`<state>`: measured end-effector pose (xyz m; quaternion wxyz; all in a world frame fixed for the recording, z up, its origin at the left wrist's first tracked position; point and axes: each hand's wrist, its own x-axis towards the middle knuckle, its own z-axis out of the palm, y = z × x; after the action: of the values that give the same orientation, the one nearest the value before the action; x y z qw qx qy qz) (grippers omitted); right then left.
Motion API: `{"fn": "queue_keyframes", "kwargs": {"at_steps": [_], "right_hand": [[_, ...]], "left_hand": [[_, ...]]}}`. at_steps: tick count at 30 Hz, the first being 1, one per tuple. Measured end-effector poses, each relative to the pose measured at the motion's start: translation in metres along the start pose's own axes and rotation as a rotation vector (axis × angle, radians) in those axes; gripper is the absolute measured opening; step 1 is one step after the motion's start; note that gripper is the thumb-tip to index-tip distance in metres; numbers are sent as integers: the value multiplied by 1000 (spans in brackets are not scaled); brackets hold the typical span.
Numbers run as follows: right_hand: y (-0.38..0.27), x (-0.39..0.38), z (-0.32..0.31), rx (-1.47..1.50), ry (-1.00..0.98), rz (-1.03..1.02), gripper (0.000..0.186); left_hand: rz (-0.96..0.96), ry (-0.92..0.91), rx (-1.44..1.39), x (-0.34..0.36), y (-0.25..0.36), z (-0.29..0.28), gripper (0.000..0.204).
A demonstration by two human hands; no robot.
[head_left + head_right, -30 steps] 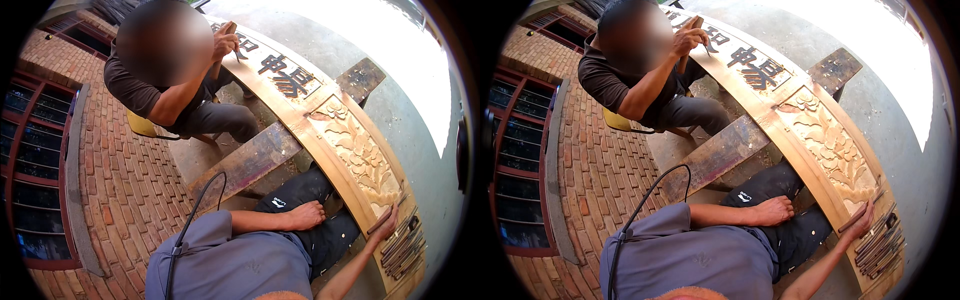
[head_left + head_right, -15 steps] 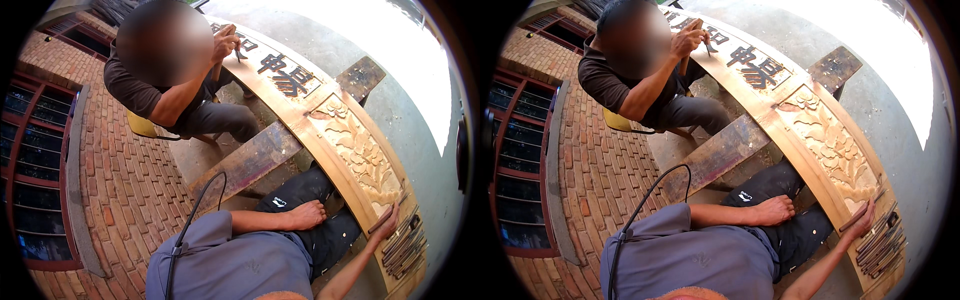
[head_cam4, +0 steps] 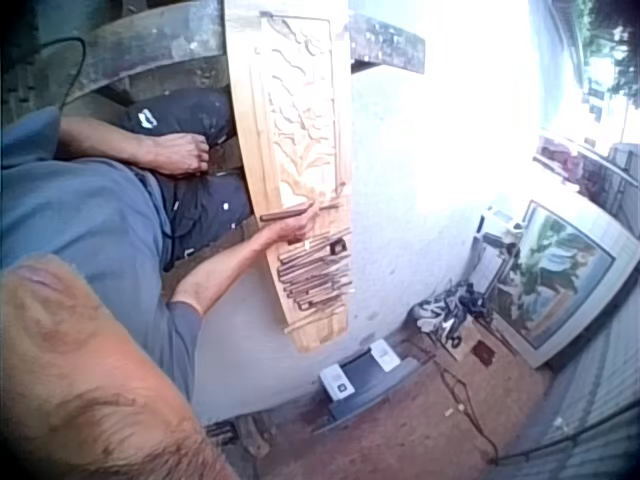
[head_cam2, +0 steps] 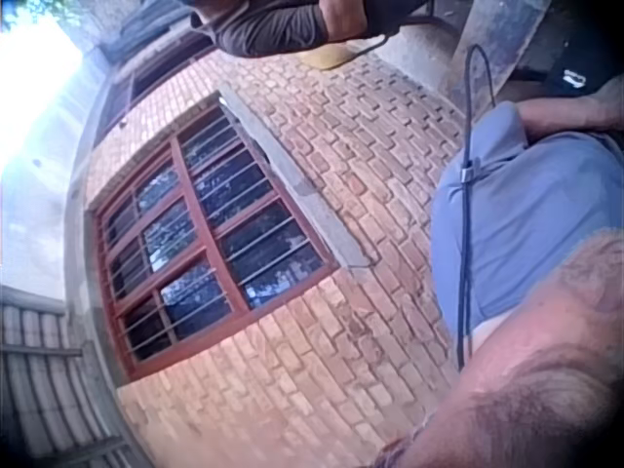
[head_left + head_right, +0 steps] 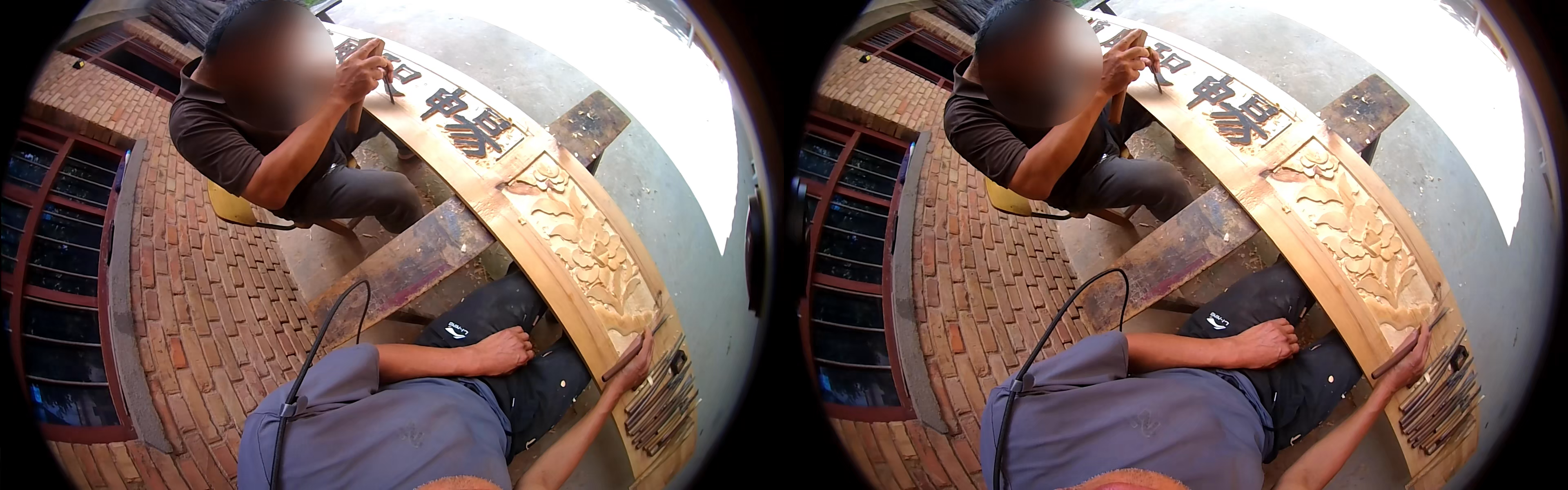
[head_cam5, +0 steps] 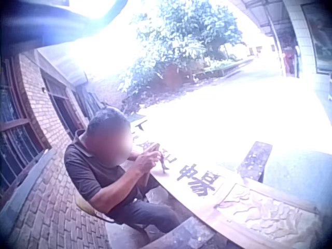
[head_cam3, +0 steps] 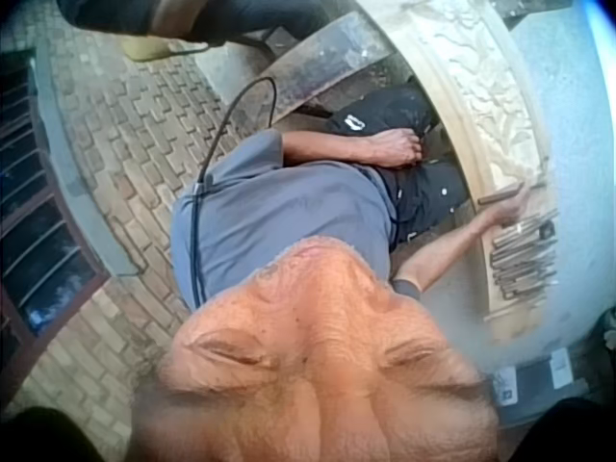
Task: The person carves a floral design into a large wooden board using a chisel, pushing the tool with their hands to remove thin layers of wood.
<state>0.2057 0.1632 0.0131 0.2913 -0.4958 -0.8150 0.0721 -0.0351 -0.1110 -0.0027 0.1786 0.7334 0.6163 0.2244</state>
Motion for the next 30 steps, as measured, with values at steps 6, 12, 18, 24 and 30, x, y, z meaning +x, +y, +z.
{"fn": "queue_keyframes", "kwargs": {"at_steps": [6,12,18,24,30], "right_hand": [[2,2,0,-4,-5,-2,31],[1,2,0,7,-2,-4,31],[6,0,3,4,2,-11,31],[5,0,0,2,-13,-7,32],[2,-1,-1,13,-20,5,32]], "left_hand": [[0,-8,7,1,0,0,11],[-10,-8,-4,0,0,2,12],[-10,-6,-9,0,0,2,12],[-11,-10,-15,0,-2,4,13],[-18,-13,-7,0,-1,4,14]]}}
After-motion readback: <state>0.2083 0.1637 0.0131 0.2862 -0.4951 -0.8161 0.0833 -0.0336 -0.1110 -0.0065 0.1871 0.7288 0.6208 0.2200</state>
